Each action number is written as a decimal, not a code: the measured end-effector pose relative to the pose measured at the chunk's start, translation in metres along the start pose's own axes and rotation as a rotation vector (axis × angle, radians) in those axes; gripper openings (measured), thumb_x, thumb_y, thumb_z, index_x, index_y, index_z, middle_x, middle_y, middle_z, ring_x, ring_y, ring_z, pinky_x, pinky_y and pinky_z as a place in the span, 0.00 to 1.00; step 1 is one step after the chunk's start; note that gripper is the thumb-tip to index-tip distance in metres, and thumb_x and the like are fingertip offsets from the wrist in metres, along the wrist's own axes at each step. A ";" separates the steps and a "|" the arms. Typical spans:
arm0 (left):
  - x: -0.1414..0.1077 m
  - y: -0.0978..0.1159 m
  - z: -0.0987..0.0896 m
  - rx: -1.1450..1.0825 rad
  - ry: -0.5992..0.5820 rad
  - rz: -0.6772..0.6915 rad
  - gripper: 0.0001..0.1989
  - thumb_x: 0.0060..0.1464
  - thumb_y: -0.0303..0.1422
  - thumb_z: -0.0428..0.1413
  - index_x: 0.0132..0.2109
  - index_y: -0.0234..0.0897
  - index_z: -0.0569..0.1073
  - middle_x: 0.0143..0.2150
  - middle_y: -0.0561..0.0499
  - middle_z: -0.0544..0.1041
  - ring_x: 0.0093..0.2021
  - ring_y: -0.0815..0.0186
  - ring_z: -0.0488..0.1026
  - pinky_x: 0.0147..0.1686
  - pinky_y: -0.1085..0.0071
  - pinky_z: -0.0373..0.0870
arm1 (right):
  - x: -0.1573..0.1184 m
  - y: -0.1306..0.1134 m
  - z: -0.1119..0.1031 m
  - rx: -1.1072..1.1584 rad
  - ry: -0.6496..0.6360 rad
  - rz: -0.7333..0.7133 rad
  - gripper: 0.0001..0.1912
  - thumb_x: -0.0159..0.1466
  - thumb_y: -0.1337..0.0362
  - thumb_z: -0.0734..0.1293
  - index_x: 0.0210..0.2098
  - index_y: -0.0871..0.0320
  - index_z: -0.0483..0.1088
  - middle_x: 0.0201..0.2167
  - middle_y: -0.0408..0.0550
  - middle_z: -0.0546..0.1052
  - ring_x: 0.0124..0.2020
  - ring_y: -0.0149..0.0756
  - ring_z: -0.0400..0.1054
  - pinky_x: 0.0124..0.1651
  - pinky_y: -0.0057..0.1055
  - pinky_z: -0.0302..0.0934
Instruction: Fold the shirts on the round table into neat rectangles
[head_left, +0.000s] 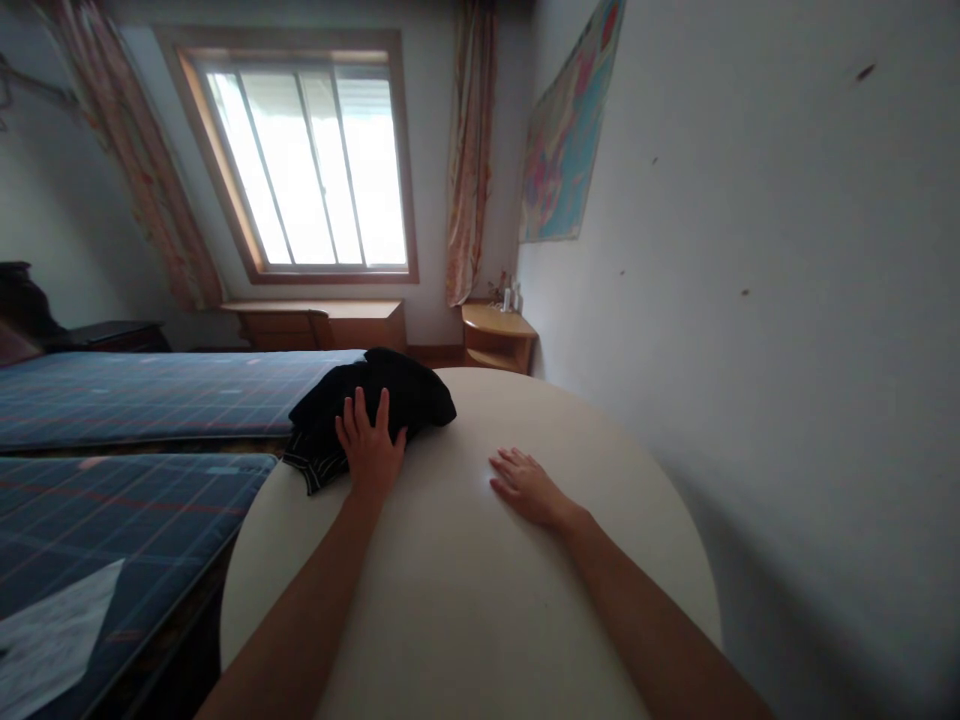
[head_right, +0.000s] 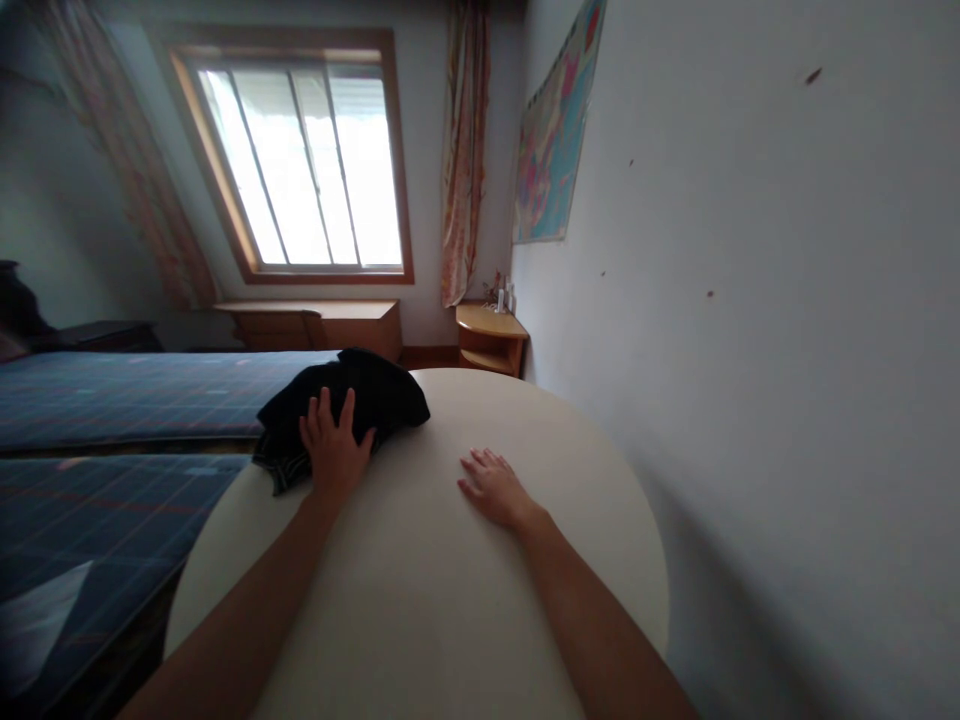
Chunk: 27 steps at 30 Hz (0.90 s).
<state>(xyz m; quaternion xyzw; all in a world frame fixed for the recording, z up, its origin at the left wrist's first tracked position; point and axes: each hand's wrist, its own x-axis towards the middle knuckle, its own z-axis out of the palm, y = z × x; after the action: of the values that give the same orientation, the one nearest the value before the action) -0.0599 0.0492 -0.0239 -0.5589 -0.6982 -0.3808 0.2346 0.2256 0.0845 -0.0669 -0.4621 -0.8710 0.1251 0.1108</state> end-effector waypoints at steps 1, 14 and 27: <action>0.001 -0.003 0.000 0.021 -0.007 -0.029 0.37 0.58 0.34 0.58 0.72 0.35 0.55 0.71 0.35 0.55 0.73 0.44 0.44 0.68 0.41 0.42 | 0.000 0.000 0.000 0.000 0.001 0.001 0.31 0.71 0.51 0.56 0.68 0.58 0.61 0.71 0.57 0.56 0.73 0.50 0.44 0.72 0.50 0.39; 0.011 -0.032 -0.004 0.070 -0.007 -0.205 0.28 0.57 0.30 0.57 0.65 0.32 0.66 0.54 0.36 0.71 0.60 0.45 0.62 0.62 0.45 0.54 | 0.000 0.000 0.000 0.000 0.000 -0.001 0.31 0.71 0.51 0.57 0.68 0.60 0.61 0.71 0.57 0.56 0.73 0.50 0.45 0.72 0.49 0.39; -0.007 0.037 -0.031 -0.269 -0.219 0.280 0.16 0.53 0.25 0.56 0.49 0.42 0.77 0.45 0.46 0.75 0.51 0.55 0.72 0.54 0.61 0.68 | 0.004 0.018 -0.016 0.299 0.252 0.174 0.24 0.70 0.54 0.56 0.57 0.59 0.71 0.55 0.56 0.77 0.56 0.43 0.71 0.60 0.39 0.61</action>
<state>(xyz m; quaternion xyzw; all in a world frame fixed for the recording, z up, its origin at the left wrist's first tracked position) -0.0254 0.0233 -0.0011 -0.7147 -0.5780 -0.3714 0.1315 0.2424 0.0993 -0.0573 -0.5258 -0.7789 0.2032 0.2749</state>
